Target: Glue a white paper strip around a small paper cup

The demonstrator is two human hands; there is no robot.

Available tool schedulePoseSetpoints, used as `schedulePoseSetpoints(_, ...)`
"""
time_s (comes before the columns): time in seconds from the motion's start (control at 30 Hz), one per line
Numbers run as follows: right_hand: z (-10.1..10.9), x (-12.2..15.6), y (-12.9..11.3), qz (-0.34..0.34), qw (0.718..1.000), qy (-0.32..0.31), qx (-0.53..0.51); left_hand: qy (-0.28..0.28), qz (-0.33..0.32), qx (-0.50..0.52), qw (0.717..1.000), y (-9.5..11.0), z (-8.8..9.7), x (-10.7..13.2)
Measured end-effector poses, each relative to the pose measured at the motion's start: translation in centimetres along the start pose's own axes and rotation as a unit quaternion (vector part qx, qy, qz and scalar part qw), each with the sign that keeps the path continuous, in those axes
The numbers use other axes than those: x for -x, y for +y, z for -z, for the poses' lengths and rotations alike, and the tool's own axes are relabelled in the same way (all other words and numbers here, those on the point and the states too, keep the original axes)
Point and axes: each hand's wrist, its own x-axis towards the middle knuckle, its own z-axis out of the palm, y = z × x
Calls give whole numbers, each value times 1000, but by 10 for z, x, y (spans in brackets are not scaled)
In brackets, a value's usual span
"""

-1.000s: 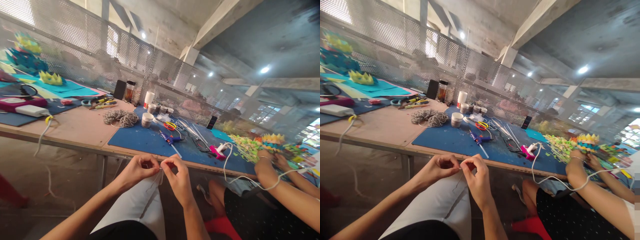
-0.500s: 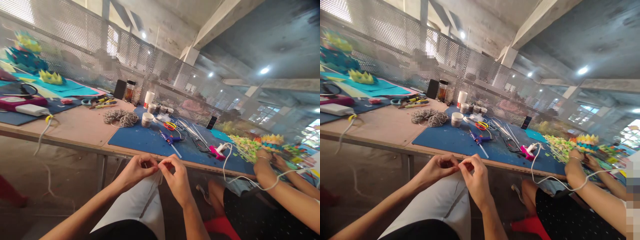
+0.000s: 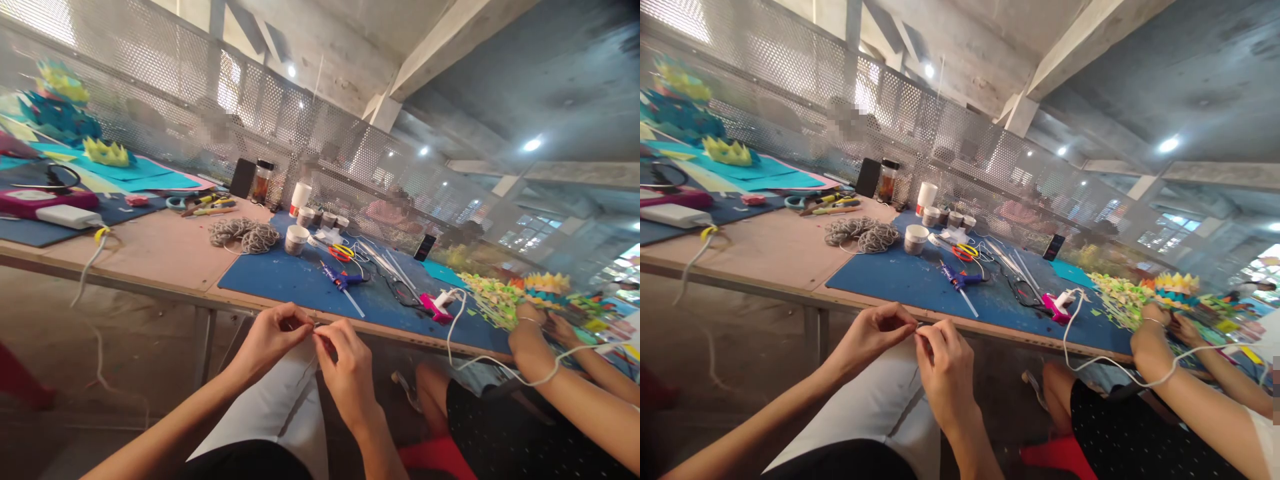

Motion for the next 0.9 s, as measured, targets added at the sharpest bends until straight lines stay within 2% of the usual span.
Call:
schedulePoseSetpoints(0.1,6,-5,-1,-2,1000,-11,6,-17,-47,-111,993,-2,0,4)
schedulePoseSetpoints(0.17,11,-11,1,-21,999,-12,-40,-50,-43,-116,991,-2,0,6)
schedulePoseSetpoints(0.3,14,-19,6,-81,986,-19,-144,-94,31,31,995,3,3,4)
schedulePoseSetpoints(0.37,10,-17,7,-95,982,-13,-163,-85,68,92,990,6,4,2)
schedulePoseSetpoints(0.43,5,-13,6,-88,984,-9,-158,-57,82,112,989,8,4,0)
schedulePoseSetpoints(0.53,-1,-5,2,-53,991,-16,-120,-18,58,93,994,8,2,-1)
schedulePoseSetpoints(0.67,1,-3,-3,-27,997,-25,-65,7,-14,-33,999,3,1,3)
schedulePoseSetpoints(0.73,5,-7,-3,-29,997,-25,-70,-13,-41,-98,994,1,1,6)
schedulePoseSetpoints(0.8,10,-13,-1,-49,994,-24,-98,-42,-45,-116,991,0,2,7)
schedulePoseSetpoints(0.9,14,-20,6,-100,982,-37,-158,-85,0,-32,996,1,3,5)
